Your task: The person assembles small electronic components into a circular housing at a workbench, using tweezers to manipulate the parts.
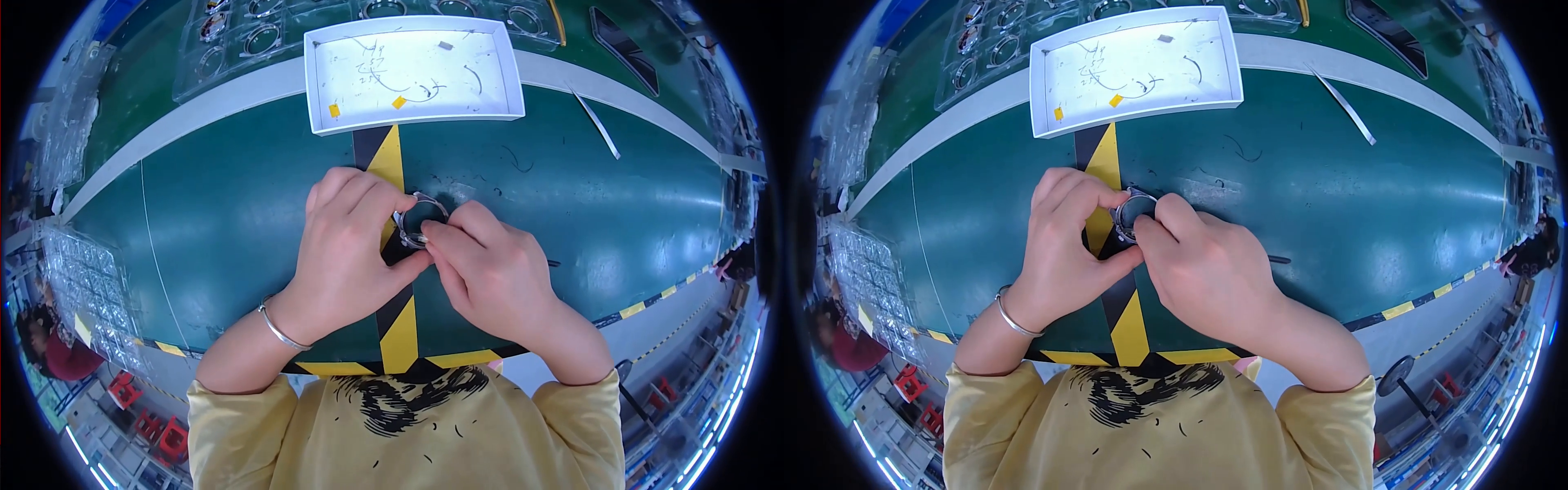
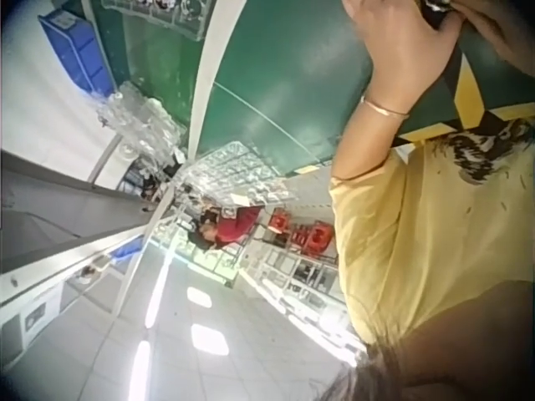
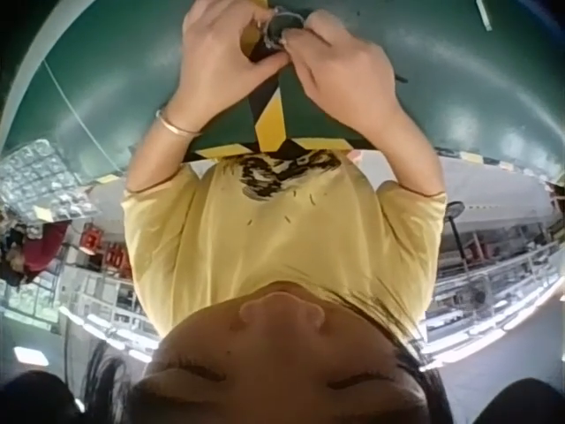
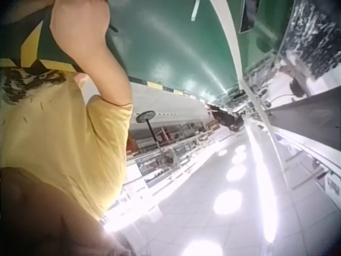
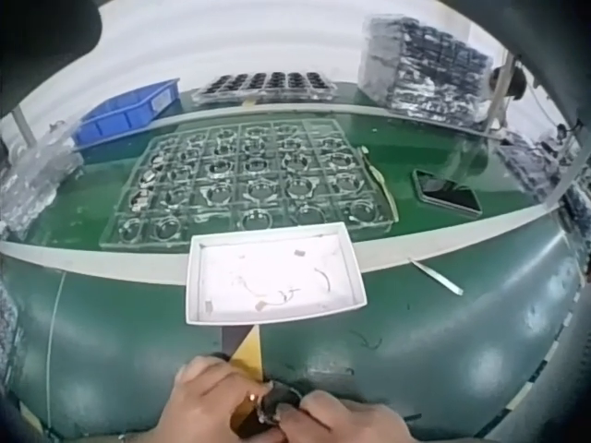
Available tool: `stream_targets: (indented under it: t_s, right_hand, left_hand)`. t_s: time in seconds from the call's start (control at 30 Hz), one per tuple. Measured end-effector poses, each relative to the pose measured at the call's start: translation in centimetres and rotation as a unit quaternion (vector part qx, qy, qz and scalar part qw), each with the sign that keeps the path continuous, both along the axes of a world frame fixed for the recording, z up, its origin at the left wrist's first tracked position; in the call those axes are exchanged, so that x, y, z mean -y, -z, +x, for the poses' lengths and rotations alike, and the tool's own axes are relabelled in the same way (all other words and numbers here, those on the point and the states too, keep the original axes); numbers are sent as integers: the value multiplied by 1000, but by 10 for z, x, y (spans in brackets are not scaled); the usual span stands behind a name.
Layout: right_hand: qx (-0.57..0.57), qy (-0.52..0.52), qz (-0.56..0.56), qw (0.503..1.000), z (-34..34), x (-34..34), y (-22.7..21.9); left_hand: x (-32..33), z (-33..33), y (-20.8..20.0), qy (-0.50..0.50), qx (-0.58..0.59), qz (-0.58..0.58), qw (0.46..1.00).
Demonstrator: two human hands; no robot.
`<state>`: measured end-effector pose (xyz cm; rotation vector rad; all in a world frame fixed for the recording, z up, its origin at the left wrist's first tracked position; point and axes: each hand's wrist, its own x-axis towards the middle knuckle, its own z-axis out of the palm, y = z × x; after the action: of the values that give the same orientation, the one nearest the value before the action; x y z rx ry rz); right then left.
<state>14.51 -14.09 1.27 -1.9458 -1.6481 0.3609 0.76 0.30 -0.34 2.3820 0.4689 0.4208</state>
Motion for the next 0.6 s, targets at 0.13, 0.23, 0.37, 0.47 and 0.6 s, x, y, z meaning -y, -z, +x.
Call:
stream_targets:
  t_s: [0.13,0.23,0.37,0.47,0.6]
  right_hand:
    - [13,25,1,1000,-8,0,-2]
    - [20,42,4,999,-13,0,-1]
    - [27,57,-5,998,-16,-2,-1]
    - [32,59,-4,998,-15,-4,3]
    - [36,41,-16,998,-13,0,-4]
  left_hand:
    - [2,0,-1,-11,1,6,1000]
    - [3,1,1,-14,12,8,1000]
    - [4,2,2,-23,21,15,999]
    - [5,3,4,-24,21,17,999]
    - [5,2,3,-25,25,12,999]
